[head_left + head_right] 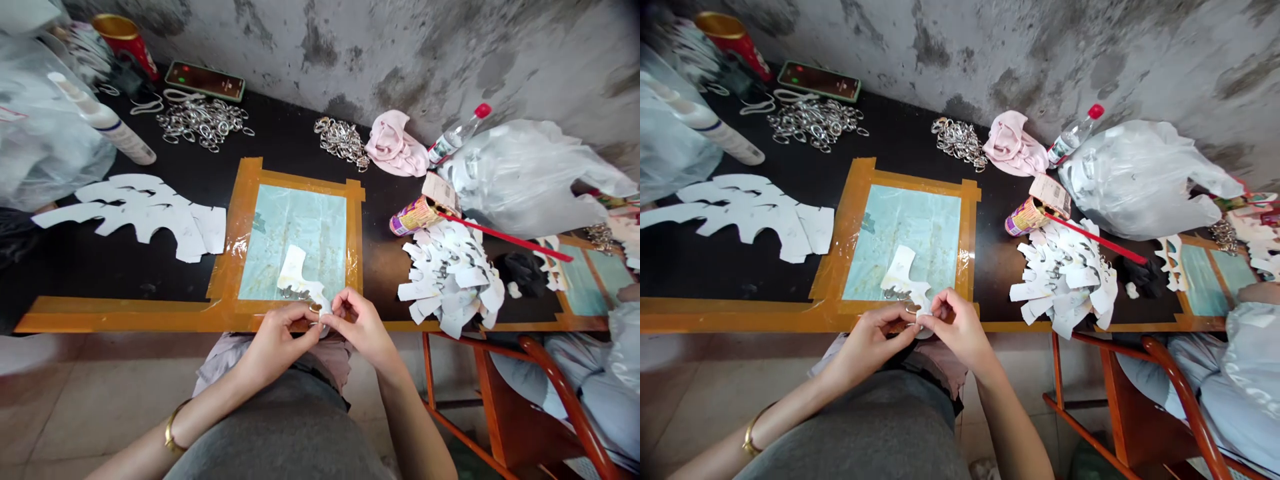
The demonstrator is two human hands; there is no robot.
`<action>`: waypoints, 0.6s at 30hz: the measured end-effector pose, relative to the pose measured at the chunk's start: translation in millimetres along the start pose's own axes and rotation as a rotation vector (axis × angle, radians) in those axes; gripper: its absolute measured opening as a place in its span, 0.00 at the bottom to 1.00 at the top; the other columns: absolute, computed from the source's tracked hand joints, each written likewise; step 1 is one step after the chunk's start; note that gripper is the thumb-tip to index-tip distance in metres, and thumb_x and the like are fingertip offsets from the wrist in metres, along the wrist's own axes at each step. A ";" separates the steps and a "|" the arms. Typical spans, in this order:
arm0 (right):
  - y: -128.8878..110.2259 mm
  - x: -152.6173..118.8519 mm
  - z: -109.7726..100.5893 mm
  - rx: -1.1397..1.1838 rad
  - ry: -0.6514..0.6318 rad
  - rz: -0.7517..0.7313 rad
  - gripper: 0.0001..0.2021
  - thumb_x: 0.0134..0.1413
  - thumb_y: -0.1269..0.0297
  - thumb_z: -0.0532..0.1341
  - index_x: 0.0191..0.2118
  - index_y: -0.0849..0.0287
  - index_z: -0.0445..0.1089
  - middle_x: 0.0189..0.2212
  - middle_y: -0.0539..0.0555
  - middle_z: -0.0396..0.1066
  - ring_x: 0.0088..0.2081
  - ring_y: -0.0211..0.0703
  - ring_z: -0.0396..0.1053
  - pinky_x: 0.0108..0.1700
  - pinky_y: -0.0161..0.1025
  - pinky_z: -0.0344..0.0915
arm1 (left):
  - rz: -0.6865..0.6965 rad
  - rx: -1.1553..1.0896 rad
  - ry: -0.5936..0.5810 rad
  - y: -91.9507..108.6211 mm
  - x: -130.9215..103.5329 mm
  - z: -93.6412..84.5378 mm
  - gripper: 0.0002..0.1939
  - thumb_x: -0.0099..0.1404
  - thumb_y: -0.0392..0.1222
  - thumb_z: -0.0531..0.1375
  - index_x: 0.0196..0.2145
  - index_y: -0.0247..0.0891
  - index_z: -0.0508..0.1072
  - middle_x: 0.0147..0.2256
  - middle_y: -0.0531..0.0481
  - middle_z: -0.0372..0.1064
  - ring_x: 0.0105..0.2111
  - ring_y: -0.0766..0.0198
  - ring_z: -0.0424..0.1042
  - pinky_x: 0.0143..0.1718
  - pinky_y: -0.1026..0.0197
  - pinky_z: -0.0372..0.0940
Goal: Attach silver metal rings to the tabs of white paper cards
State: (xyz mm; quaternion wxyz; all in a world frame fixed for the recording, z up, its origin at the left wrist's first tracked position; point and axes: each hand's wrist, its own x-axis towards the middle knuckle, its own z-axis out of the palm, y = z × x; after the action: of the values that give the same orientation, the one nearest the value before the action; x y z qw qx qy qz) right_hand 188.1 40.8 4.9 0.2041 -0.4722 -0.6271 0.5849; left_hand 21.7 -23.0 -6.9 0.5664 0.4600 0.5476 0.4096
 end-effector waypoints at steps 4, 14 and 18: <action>1.7 3.3 -2.7 0.099 -0.063 0.004 0.16 0.48 0.56 0.68 0.33 0.58 0.60 0.26 0.46 0.60 0.28 0.34 0.58 0.31 0.32 0.59 | -0.078 -0.074 -0.104 1.4 2.7 -7.7 0.10 0.63 0.46 0.61 0.31 0.36 0.76 0.31 0.48 0.73 0.34 0.61 0.70 0.37 0.62 0.64; -9.8 -6.7 14.2 0.073 0.573 -0.247 0.07 0.58 0.62 0.62 0.39 0.55 0.63 0.34 0.51 0.65 0.35 0.38 0.65 0.40 0.38 0.66 | -0.216 -0.647 0.216 5.2 20.0 16.1 0.08 0.56 0.44 0.68 0.27 0.37 0.77 0.29 0.52 0.72 0.30 0.68 0.68 0.36 0.65 0.64; -10.7 -21.5 24.7 -0.180 0.649 -0.345 0.04 0.59 0.65 0.61 0.34 0.55 0.65 0.30 0.51 0.67 0.32 0.39 0.65 0.36 0.40 0.66 | -0.175 -0.594 0.333 9.6 31.7 32.2 0.09 0.58 0.45 0.66 0.24 0.38 0.76 0.26 0.54 0.70 0.29 0.70 0.65 0.35 0.67 0.62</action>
State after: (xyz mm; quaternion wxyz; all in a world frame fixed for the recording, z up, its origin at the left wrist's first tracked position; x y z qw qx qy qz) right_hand 174.5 11.0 15.5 0.4454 -0.5366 -0.6489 0.3044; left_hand 56.2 7.6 -6.1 0.6115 0.1532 0.5267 0.5702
